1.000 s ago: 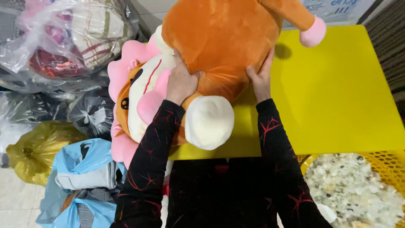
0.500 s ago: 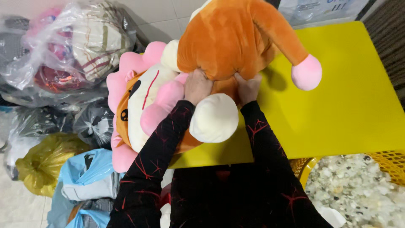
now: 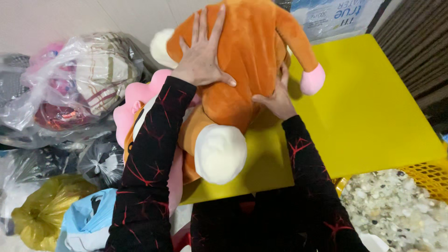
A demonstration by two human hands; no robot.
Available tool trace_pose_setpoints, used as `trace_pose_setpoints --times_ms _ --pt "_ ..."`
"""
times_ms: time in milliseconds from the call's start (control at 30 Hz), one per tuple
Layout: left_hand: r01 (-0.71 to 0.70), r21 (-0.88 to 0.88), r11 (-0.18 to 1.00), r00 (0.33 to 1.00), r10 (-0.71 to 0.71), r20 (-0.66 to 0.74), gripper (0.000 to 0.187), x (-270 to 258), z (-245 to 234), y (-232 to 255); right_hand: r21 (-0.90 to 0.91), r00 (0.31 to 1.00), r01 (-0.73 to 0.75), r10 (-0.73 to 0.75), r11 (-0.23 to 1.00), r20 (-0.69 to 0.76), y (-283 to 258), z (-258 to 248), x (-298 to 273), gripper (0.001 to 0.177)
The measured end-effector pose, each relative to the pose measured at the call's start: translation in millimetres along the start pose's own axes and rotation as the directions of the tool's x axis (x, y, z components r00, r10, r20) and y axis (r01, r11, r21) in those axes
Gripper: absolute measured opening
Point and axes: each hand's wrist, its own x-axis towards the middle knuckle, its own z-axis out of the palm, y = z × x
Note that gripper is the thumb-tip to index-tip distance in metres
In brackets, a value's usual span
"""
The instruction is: The person repeatedly scoops white stuffing from a yellow basket and packs it into the torso opening of a large lion plush toy on a yellow table. They press and distribute the stuffing by hand to fill the body cavity.
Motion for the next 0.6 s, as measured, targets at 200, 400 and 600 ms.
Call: trace_pose_setpoints --times_ms 200,400,600 --pt "-0.127 -0.525 0.842 0.989 0.148 -0.003 0.167 16 67 -66 -0.186 0.987 -0.107 0.127 0.977 0.097 28 -75 25 0.099" --pt "0.170 -0.671 0.721 0.960 0.032 0.277 0.162 25 108 -78 -0.173 0.893 -0.063 0.133 0.983 0.429 18 -45 103 0.148" --pt "0.062 -0.786 0.616 0.980 0.113 0.166 0.151 19 139 -75 0.163 0.838 -0.102 -0.004 0.981 0.545 0 0 115 0.141"
